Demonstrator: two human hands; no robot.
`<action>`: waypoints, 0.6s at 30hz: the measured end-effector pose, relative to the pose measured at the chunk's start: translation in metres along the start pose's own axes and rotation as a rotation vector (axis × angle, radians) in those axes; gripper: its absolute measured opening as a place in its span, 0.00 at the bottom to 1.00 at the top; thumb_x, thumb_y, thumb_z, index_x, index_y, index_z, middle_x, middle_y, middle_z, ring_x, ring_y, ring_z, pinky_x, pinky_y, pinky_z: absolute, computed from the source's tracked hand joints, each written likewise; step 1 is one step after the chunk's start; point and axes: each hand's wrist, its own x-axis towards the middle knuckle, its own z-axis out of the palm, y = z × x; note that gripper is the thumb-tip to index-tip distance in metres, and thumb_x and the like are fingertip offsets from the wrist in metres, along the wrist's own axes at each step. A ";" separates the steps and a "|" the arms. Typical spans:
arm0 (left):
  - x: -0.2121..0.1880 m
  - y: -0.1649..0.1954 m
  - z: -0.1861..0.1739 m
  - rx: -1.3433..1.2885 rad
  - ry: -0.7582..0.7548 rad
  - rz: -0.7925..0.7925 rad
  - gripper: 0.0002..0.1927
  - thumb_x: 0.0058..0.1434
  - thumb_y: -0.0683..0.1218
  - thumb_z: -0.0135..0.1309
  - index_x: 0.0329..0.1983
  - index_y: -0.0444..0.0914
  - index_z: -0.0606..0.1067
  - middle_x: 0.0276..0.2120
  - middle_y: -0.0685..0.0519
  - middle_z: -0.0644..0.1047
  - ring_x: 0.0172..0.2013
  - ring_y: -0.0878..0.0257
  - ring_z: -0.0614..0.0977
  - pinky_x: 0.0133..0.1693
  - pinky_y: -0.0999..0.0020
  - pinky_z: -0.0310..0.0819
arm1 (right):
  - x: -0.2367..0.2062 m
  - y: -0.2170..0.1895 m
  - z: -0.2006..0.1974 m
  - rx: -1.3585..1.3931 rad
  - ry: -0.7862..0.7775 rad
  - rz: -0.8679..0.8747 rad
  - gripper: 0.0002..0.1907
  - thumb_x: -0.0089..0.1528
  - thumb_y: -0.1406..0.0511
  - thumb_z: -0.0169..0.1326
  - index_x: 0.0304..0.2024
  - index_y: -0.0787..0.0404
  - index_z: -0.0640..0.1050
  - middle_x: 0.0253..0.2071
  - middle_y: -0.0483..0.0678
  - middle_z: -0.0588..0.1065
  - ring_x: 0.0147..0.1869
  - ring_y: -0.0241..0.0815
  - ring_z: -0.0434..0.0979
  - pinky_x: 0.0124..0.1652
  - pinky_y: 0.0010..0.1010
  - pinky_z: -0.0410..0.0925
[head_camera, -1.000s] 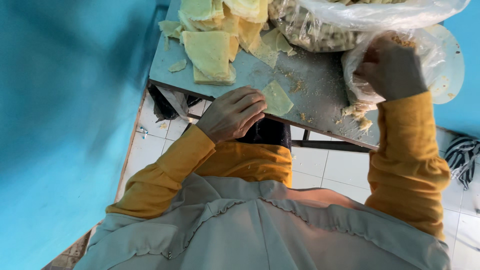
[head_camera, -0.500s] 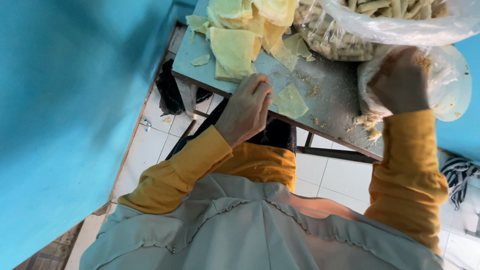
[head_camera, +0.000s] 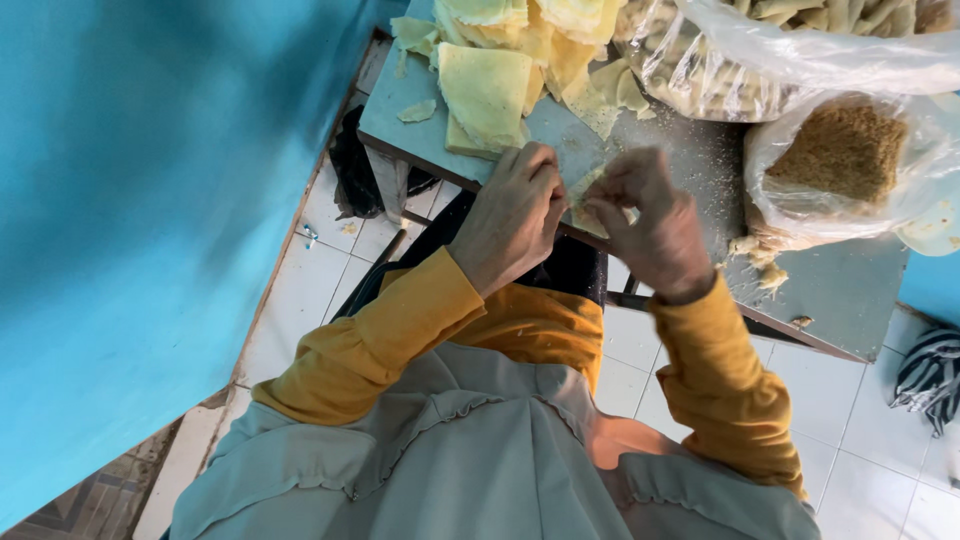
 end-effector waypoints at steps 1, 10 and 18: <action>0.000 0.000 0.000 0.003 -0.004 0.001 0.08 0.59 0.36 0.59 0.36 0.32 0.72 0.44 0.46 0.69 0.47 0.47 0.73 0.50 0.55 0.70 | -0.005 -0.008 0.007 -0.123 0.058 -0.075 0.16 0.66 0.79 0.58 0.49 0.65 0.65 0.42 0.55 0.80 0.45 0.44 0.84 0.40 0.32 0.77; 0.000 -0.002 0.004 0.043 -0.027 0.023 0.06 0.62 0.36 0.58 0.36 0.32 0.71 0.43 0.46 0.70 0.45 0.48 0.74 0.49 0.57 0.71 | -0.037 -0.024 0.011 -0.541 0.327 -0.232 0.14 0.65 0.81 0.54 0.50 0.64 0.71 0.49 0.54 0.80 0.50 0.52 0.84 0.47 0.37 0.78; 0.007 0.008 0.010 -0.011 -0.099 -0.041 0.07 0.62 0.37 0.57 0.37 0.35 0.69 0.33 0.47 0.76 0.38 0.47 0.79 0.42 0.55 0.73 | -0.029 -0.020 -0.001 -0.336 0.226 0.015 0.16 0.66 0.79 0.52 0.54 0.66 0.64 0.38 0.56 0.76 0.40 0.52 0.81 0.40 0.40 0.73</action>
